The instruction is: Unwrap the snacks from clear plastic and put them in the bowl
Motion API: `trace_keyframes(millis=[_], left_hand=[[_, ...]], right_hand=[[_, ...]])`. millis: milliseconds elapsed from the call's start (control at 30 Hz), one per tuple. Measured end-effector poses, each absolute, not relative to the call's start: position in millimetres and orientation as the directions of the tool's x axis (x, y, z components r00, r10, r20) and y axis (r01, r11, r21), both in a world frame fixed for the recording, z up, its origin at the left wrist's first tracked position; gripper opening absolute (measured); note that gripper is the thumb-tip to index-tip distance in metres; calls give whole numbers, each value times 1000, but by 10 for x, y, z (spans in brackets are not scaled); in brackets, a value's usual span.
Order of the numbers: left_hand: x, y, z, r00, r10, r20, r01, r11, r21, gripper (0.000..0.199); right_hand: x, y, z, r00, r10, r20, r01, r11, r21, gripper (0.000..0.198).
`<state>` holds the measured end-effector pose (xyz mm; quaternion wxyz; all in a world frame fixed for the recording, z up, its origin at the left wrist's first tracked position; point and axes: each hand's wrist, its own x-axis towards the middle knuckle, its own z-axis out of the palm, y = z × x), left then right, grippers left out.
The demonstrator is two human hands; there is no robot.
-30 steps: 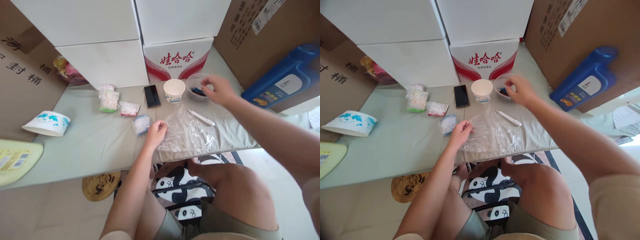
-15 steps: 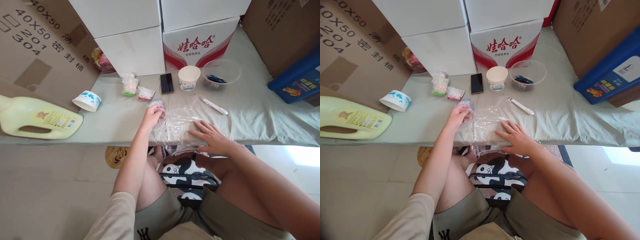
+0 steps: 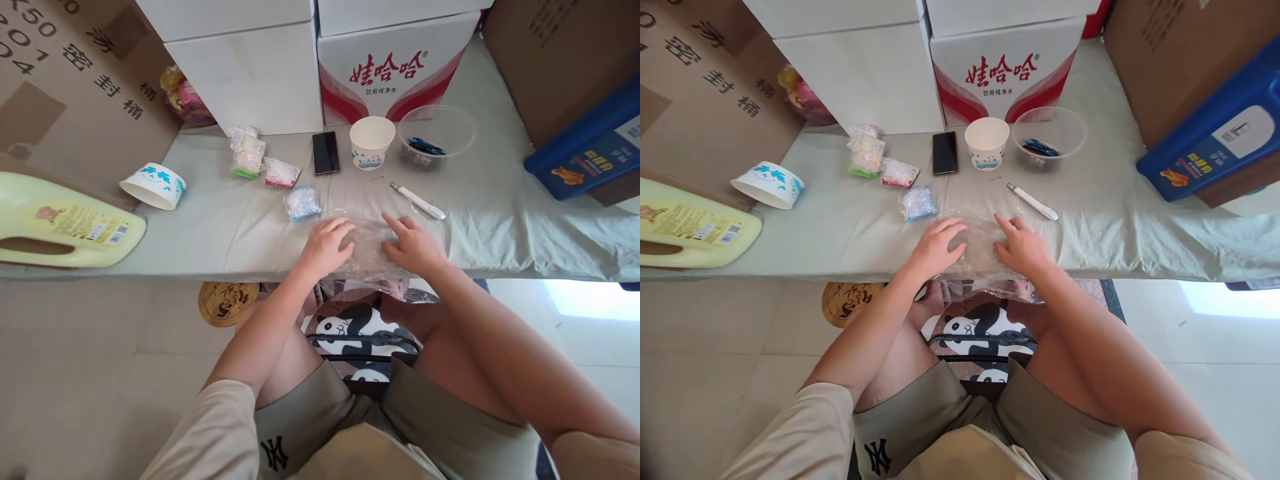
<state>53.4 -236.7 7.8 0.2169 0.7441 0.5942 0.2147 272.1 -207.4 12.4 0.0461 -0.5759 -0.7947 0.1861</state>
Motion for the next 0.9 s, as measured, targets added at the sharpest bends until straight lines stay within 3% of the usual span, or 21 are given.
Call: trace_keyframes(millis=[100,233,333,467,600,733,900], left_hand=[[376,-2298,0,230,972,-50,842,-173,510,48],[316,-2345,2,308,938,-159,891,-226,393,67],[302,-2377,9,330,924,-193,902,-249,352,75],[191,-2344,-24,334,923,-190,895,-247,371,71],[20,-2265,-117,384,920,-81,835,-309,455,56],[-98,-2238,-139,350,929,121,748,-355,561,13],[-172,-2375,77,192,913,360,465,-408,786,16]], right_hand=[[2783,-1977,56,-278,955,-106,874,206,-439,69],[2947,-1877,-90,-311,950,5,771,256,-583,50],[3097,-1852,-180,-433,886,165,729,453,-514,39],[3251,-1838,-223,-562,813,152,717,571,-401,48],[3296,-1770,-248,-533,823,197,703,560,-438,47],[3217,-1769,-213,-513,817,263,723,576,-381,26],[3103,-1974,94,-455,798,394,681,597,-424,18]])
